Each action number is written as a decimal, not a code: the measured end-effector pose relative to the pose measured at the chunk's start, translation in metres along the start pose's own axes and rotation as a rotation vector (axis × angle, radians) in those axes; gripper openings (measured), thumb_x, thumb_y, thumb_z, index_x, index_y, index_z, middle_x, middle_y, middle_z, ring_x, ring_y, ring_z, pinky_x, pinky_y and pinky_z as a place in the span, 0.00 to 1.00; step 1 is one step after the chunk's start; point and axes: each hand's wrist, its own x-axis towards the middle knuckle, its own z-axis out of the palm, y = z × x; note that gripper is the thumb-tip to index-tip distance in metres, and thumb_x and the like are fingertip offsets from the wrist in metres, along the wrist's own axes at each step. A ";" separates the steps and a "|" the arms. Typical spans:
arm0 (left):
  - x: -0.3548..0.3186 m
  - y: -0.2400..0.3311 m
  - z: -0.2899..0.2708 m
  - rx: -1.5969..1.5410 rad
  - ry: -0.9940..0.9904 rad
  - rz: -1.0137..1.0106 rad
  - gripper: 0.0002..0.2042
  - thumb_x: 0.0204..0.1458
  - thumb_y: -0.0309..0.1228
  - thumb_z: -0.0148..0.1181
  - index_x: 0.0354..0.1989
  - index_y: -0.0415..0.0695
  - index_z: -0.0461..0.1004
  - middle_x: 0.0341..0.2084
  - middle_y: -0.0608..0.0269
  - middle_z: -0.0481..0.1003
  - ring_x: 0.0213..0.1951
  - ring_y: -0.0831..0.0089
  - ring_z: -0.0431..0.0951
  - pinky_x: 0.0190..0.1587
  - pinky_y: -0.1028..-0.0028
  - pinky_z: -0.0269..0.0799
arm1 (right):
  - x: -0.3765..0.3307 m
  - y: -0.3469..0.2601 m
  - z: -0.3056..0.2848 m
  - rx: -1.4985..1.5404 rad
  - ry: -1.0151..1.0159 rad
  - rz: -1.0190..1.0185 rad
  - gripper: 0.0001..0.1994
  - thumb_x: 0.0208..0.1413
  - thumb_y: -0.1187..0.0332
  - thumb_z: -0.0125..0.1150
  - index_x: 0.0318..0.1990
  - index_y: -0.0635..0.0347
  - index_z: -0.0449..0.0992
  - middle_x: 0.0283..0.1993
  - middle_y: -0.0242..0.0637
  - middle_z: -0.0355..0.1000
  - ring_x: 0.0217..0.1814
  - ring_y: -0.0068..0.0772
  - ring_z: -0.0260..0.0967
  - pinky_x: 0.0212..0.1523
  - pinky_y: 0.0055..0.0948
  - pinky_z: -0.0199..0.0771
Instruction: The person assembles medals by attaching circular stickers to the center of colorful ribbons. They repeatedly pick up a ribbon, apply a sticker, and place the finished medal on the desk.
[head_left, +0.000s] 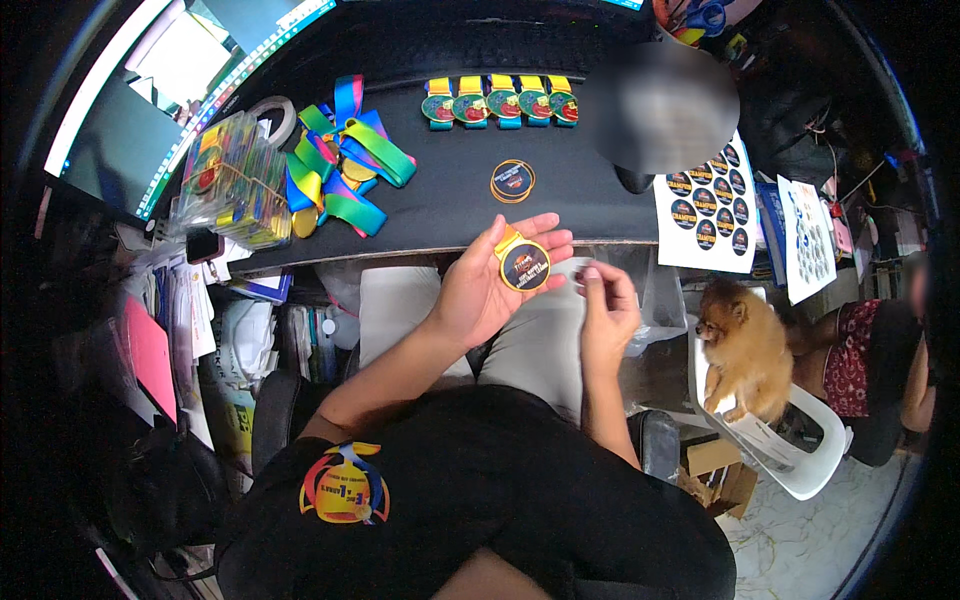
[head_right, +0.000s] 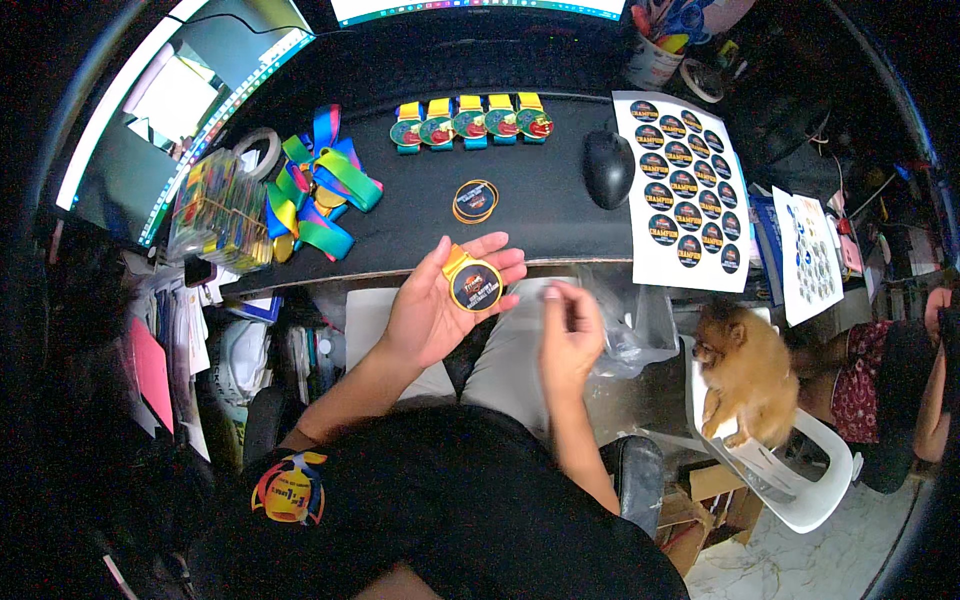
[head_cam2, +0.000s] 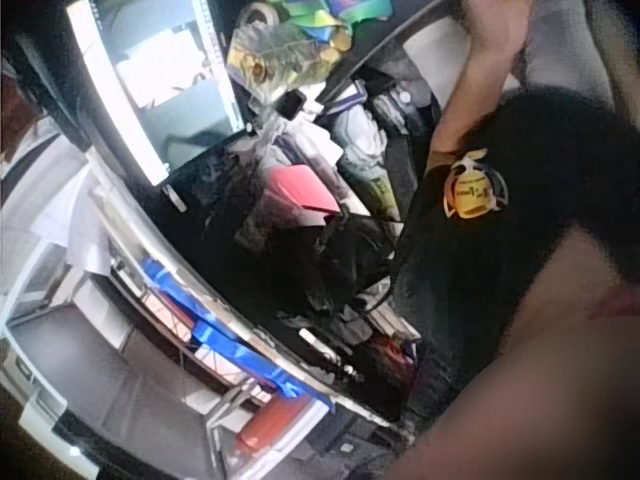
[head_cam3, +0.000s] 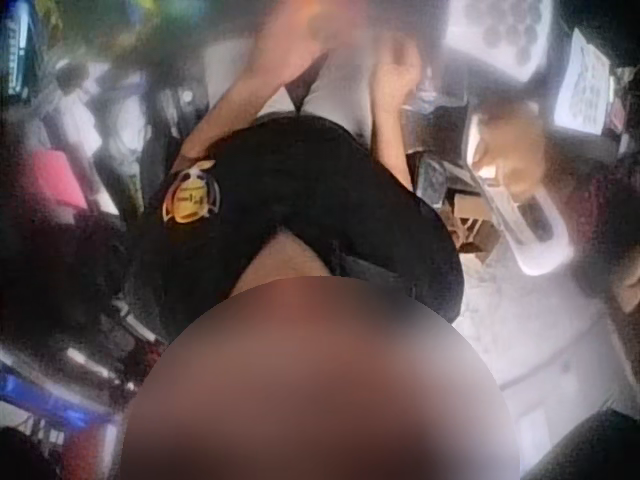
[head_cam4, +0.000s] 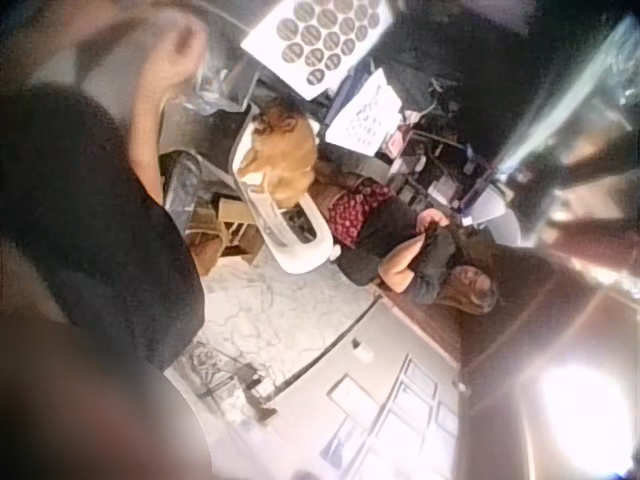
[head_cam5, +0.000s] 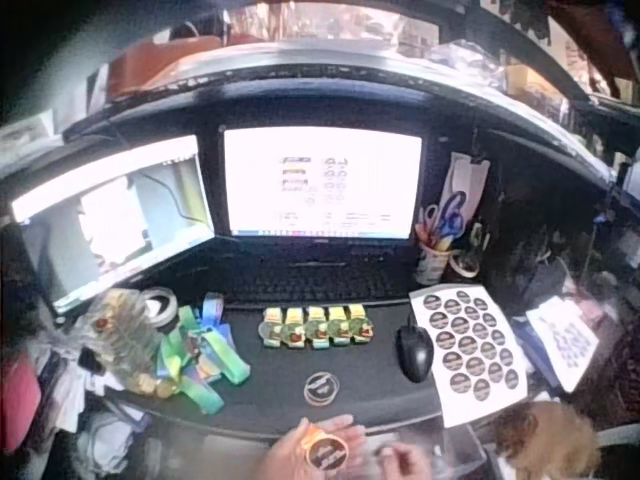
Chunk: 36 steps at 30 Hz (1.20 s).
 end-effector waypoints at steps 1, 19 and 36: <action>0.000 -0.001 0.000 -0.011 -0.009 0.021 0.27 0.64 0.47 0.30 0.59 0.36 0.60 0.53 0.49 0.68 0.56 0.62 0.69 0.57 0.60 0.67 | -0.007 -0.018 0.014 0.132 -0.108 -0.089 0.13 0.54 0.74 0.60 0.47 0.64 0.70 0.39 0.34 0.71 0.39 0.22 0.68 0.43 0.21 0.68; -0.015 0.019 0.000 -0.040 0.005 0.199 0.23 0.65 0.41 0.30 0.51 0.34 0.67 0.40 0.54 0.74 0.46 0.66 0.74 0.55 0.66 0.68 | 0.011 -0.092 0.079 -0.126 -0.329 -0.329 0.12 0.54 0.68 0.62 0.44 0.62 0.71 0.30 0.37 0.73 0.29 0.21 0.71 0.31 0.22 0.72; -0.006 0.038 -0.025 -0.031 -0.049 0.099 0.20 0.64 0.40 0.34 0.45 0.35 0.69 0.44 0.48 0.73 0.49 0.60 0.74 0.55 0.62 0.68 | 0.035 -0.099 0.085 -0.192 -0.691 -0.243 0.21 0.45 0.65 0.68 0.40 0.62 0.62 0.35 0.51 0.73 0.39 0.48 0.75 0.35 0.38 0.73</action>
